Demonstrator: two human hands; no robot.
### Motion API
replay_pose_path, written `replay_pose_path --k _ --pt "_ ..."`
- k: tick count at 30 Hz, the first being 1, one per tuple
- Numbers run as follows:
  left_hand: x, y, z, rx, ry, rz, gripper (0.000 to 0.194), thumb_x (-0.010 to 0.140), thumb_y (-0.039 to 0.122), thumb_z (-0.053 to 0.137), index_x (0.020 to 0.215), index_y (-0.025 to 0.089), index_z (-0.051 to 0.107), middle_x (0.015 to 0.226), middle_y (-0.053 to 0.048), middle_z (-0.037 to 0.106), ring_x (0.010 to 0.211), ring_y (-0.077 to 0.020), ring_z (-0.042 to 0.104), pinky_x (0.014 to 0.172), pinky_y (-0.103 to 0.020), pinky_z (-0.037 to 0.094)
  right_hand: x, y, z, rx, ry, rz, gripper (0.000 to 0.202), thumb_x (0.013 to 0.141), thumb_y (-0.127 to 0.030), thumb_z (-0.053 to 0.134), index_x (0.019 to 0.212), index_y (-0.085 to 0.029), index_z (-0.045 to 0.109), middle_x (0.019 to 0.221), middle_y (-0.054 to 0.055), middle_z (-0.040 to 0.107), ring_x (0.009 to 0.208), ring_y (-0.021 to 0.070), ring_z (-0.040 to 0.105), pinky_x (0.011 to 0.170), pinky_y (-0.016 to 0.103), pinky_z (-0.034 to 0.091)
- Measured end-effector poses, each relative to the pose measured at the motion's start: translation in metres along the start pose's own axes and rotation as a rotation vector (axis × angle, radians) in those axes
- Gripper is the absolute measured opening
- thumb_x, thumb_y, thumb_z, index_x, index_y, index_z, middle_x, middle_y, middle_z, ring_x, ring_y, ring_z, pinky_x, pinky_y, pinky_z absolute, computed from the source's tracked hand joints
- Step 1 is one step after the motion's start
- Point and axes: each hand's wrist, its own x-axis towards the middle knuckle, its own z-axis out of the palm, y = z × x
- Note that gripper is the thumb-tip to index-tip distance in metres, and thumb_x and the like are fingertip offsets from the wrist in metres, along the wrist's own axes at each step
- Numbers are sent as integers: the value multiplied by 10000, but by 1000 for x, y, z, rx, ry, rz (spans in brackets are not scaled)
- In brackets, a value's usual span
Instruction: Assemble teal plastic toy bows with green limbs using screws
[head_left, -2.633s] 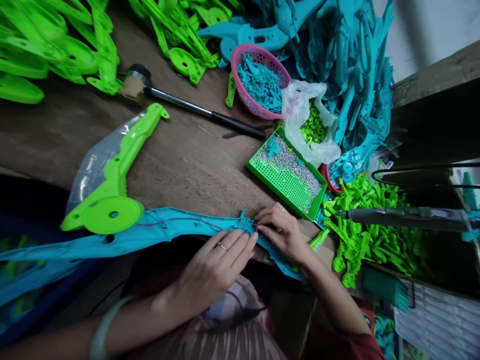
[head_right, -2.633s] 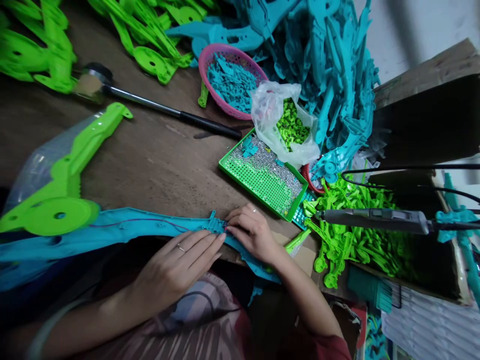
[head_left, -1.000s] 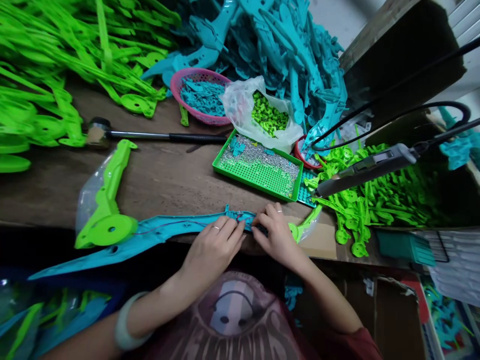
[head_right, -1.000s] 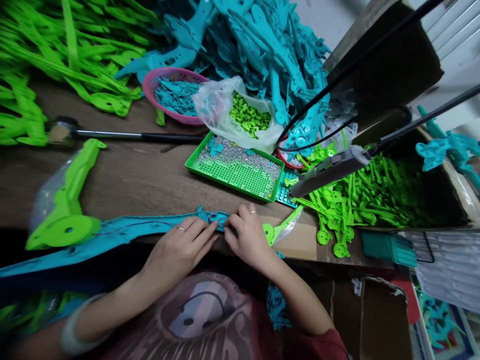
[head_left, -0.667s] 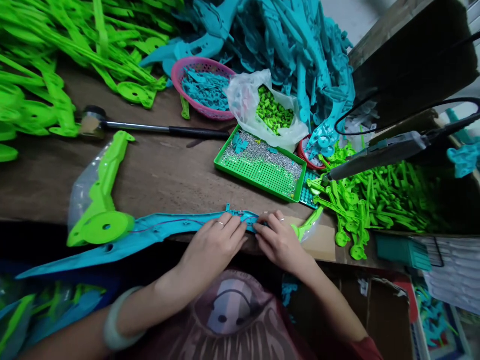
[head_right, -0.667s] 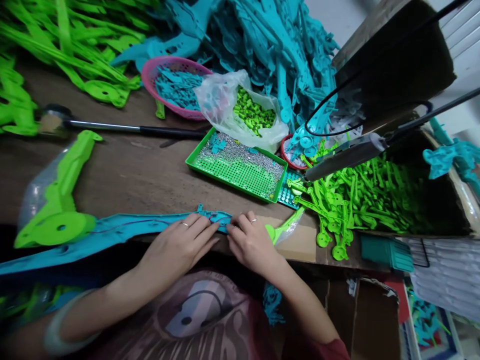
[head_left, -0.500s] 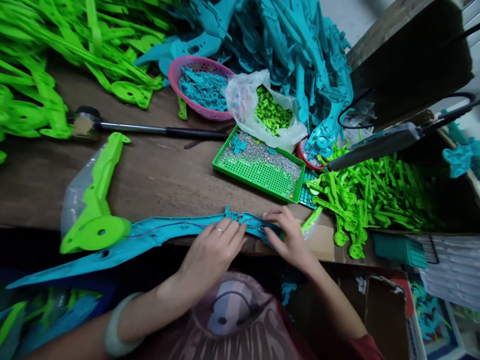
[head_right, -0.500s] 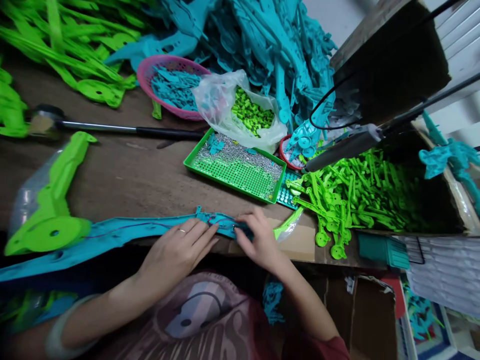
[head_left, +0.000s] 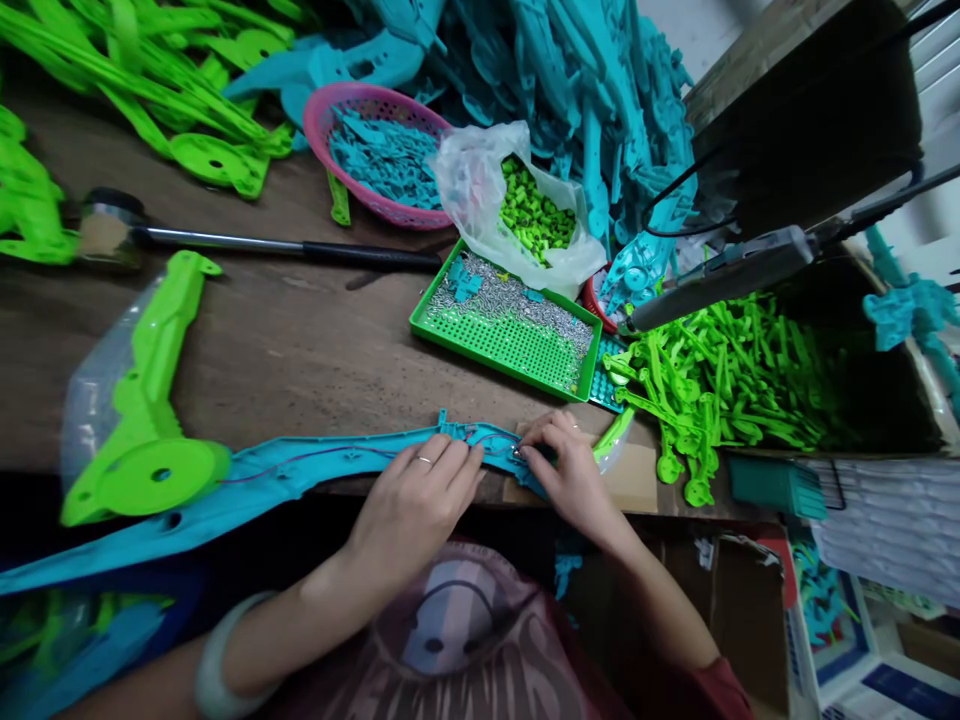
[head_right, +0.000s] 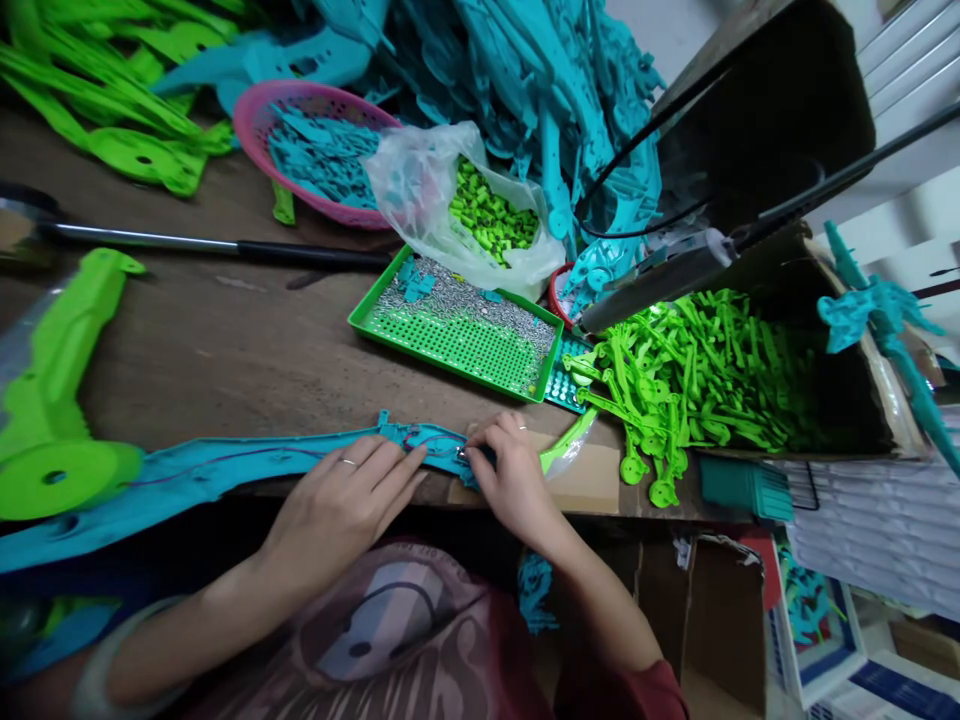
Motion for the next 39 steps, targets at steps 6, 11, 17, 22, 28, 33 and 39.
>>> replay_pose_path --k 6,11,17,22,28,33,39 --pt "-1 0 1 -21 22 -18 245 967 133 506 1083 58 708 819 -106 645 853 -272 594 711 -378 459 -8 -3 8 -258 0 -90 126 993 -180 454 931 -193 563 997 88 572 948 228 488 856 385 443" --pt "-2 0 1 -13 25 -16 256 975 134 490 1084 71 713 827 -105 657 870 -268 604 722 -377 465 -12 -1 19 -315 102 -124 139 989 -167 436 920 -196 553 976 96 570 922 232 497 869 411 445" --pt "0 0 0 -8 20 -9 276 987 141 467 1074 66 718 812 -107 657 856 -273 616 705 -377 469 -7 -2 20 -311 72 -234 126 976 -168 468 937 -184 586 1017 113 600 941 231 518 873 414 467" --pt "-6 -1 0 -65 53 5 281 1000 175 481 1146 54 688 873 -107 698 873 -258 636 773 -379 489 -22 8 16 -541 23 -460 227 970 -131 463 1074 -178 659 1017 136 648 886 237 546 762 393 484" --pt "-15 -11 1 -222 52 18 234 987 230 538 1088 88 695 989 -112 732 972 -266 652 824 -382 518 -34 3 10 -613 47 -508 274 961 -186 527 1201 -120 641 981 140 697 867 235 589 727 390 516" --pt "-16 -14 5 -303 87 -7 215 989 238 533 1059 111 692 1001 -114 722 1005 -258 647 882 -394 532 -43 3 19 -599 121 -525 337 935 -137 556 1269 -140 602 994 129 742 921 253 653 768 414 542" --pt "-17 -11 4 -233 149 9 240 1004 225 504 926 112 701 1005 -126 721 1026 -253 644 885 -375 532 -48 -2 34 -645 213 -496 398 921 -147 570 1317 -110 565 1034 140 772 982 294 703 824 449 589"
